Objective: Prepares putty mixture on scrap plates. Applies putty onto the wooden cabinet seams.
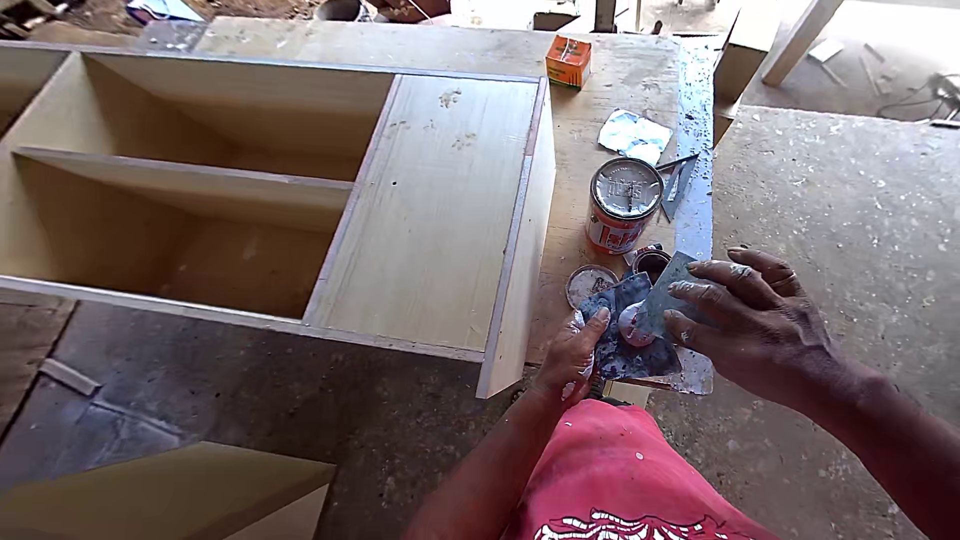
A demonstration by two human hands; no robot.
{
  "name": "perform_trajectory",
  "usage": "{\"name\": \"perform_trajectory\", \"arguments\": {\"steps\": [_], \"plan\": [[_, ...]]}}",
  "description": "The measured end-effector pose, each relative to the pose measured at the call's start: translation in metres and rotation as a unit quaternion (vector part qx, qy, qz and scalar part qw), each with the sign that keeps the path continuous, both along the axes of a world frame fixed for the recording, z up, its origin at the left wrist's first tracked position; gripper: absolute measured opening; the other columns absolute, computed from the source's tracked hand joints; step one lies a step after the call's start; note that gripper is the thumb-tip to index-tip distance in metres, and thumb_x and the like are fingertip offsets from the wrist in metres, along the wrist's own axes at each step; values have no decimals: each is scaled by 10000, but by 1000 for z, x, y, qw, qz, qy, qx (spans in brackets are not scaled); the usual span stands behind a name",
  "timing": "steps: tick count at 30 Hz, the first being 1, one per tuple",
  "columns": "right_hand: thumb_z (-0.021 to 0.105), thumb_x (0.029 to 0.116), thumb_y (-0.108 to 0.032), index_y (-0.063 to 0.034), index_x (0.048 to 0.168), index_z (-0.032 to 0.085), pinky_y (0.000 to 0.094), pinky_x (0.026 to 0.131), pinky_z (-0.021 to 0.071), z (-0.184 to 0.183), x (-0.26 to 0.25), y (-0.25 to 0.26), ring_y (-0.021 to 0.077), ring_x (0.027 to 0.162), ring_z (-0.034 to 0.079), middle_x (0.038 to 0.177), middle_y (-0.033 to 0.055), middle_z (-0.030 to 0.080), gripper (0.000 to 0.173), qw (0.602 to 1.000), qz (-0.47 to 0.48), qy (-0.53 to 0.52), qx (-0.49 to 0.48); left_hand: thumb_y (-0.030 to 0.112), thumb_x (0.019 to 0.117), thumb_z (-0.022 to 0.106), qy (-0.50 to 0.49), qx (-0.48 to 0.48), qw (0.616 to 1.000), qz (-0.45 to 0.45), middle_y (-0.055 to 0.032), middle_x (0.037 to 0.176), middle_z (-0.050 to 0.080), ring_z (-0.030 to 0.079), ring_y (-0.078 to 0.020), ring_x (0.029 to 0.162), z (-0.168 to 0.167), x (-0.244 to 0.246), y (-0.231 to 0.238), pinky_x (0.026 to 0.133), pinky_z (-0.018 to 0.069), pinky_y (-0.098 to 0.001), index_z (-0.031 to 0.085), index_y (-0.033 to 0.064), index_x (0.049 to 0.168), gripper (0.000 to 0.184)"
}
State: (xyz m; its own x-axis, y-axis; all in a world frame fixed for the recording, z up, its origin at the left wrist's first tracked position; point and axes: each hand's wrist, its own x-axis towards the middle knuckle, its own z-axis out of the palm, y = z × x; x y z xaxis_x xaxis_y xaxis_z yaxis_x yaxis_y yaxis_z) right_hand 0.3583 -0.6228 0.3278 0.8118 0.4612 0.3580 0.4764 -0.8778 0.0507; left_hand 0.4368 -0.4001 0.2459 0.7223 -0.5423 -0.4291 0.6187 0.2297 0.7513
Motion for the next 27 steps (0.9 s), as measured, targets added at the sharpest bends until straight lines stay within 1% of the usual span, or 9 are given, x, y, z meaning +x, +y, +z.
{"name": "perform_trajectory", "arguments": {"steps": [3, 6, 8, 12, 16, 19, 21, 23, 27], "plan": [[561, 991, -102, -178, 1072, 757, 631, 1169, 290, 13, 2, 6, 341, 1323, 553, 1270, 90, 698, 225, 999, 25, -10, -18, 169, 1086, 472, -13, -3, 1000, 17, -135, 1036, 701, 705, -204, 942, 4, 2, 9, 874, 593, -383, 557, 0, 1284, 274], [600, 969, -105, -181, 1066, 769, 609, 1171, 280, 32, 7, 10, 345, 1301, 554, 1244, 98, 700, 209, 998, 27, -52, -2, 166, 1086, 472, -13, -16, 999, 35, -141, 1040, 702, 708, -208, 945, 9, 4, 18, 876, 595, -387, 560, -2, 1282, 272], [601, 950, -83, -180, 1043, 775, 613, 1177, 265, 34, 18, 17, 352, 1308, 544, 1247, 105, 696, 220, 998, 31, -59, -19, 164, 1085, 472, -16, -21, 999, 41, -137, 1039, 702, 706, -206, 944, 13, 4, 24, 878, 594, -390, 561, 0, 1281, 270], [590, 974, -88, -158, 1047, 758, 653, 1194, 236, 34, 31, 27, 347, 1369, 517, 1291, 103, 685, 196, 996, 63, -37, -54, 143, 1083, 466, -53, -44, 996, 54, -132, 1049, 700, 704, -195, 953, 19, 4, 33, 891, 590, -383, 552, -3, 1286, 264], [602, 989, -129, -165, 1139, 750, 625, 1178, 300, 66, 14, 27, 362, 1343, 535, 1296, 117, 681, 213, 994, 45, -92, 23, 129, 1079, 469, -63, -53, 992, 92, -145, 1083, 698, 704, -212, 986, 31, 6, 47, 911, 589, -403, 533, -7, 1317, 281], [547, 993, -140, -188, 1186, 729, 567, 1056, 435, 70, 6, 32, 367, 1258, 596, 1260, 128, 698, 269, 992, 12, -118, 49, 127, 1080, 468, -72, -69, 987, 127, -153, 1103, 693, 703, -217, 1005, 42, 6, 57, 929, 586, -410, 520, -19, 1323, 289], [532, 1002, -157, -199, 1200, 715, 524, 983, 468, 63, 7, 41, 343, 1183, 632, 1214, 116, 716, 272, 989, 6, -133, 59, 111, 1077, 464, -80, -79, 982, 149, -154, 1113, 689, 698, -215, 1018, 47, 7, 63, 938, 581, -413, 515, -25, 1330, 292], [551, 1009, -154, -198, 1193, 707, 532, 1037, 427, 51, 11, 50, 321, 1171, 630, 1205, 97, 714, 245, 989, 15, -132, 57, 109, 1078, 460, -81, -79, 979, 166, -145, 1092, 697, 704, -208, 995, 51, 6, 68, 918, 588, -404, 530, -19, 1307, 272], [584, 1006, -153, -212, 1171, 704, 555, 1119, 346, 35, 19, 59, 298, 1228, 599, 1248, 62, 700, 212, 990, 29, -131, 40, 120, 1081, 453, -86, -79, 976, 181, -146, 1085, 699, 708, -216, 984, 59, 5, 75, 904, 594, -411, 538, -4, 1301, 267]]}}
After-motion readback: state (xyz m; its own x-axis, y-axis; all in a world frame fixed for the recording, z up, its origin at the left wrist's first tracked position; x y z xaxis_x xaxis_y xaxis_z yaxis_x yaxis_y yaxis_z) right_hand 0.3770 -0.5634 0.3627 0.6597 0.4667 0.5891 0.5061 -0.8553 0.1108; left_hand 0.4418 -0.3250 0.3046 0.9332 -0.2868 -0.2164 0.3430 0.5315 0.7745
